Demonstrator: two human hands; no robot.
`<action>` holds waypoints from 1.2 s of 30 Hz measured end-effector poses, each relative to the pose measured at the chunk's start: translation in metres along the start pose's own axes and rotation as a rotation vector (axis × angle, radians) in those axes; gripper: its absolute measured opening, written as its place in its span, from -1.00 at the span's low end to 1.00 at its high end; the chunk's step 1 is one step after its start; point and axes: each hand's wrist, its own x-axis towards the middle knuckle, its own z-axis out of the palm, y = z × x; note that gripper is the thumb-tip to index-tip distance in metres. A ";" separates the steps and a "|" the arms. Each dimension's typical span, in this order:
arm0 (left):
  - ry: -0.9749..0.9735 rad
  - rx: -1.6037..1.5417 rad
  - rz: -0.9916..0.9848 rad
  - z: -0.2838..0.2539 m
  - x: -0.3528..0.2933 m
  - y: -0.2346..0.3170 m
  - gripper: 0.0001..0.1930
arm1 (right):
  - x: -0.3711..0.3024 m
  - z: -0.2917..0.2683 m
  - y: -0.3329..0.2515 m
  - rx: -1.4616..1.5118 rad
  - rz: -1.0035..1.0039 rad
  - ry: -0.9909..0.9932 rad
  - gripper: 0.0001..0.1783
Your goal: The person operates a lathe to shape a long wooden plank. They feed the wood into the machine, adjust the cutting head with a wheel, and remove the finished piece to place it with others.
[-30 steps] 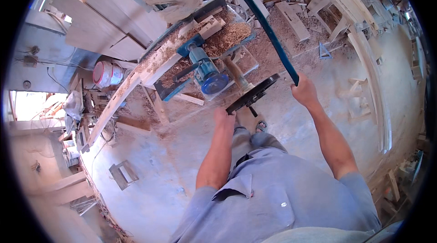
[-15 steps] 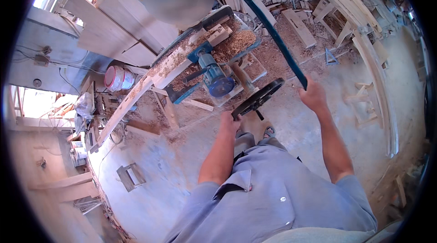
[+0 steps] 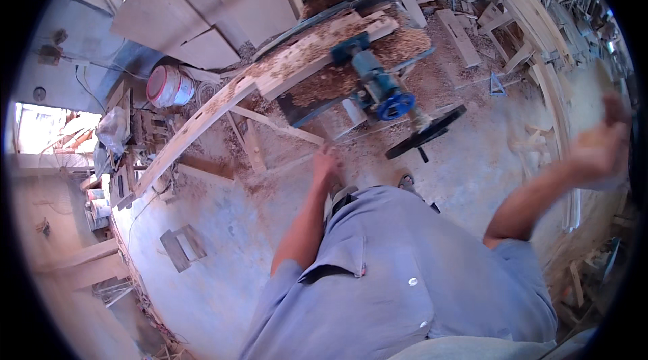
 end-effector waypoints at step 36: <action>-0.244 1.145 0.172 -0.397 0.126 0.351 -0.45 | -0.223 0.233 -0.271 0.258 0.931 0.106 -0.71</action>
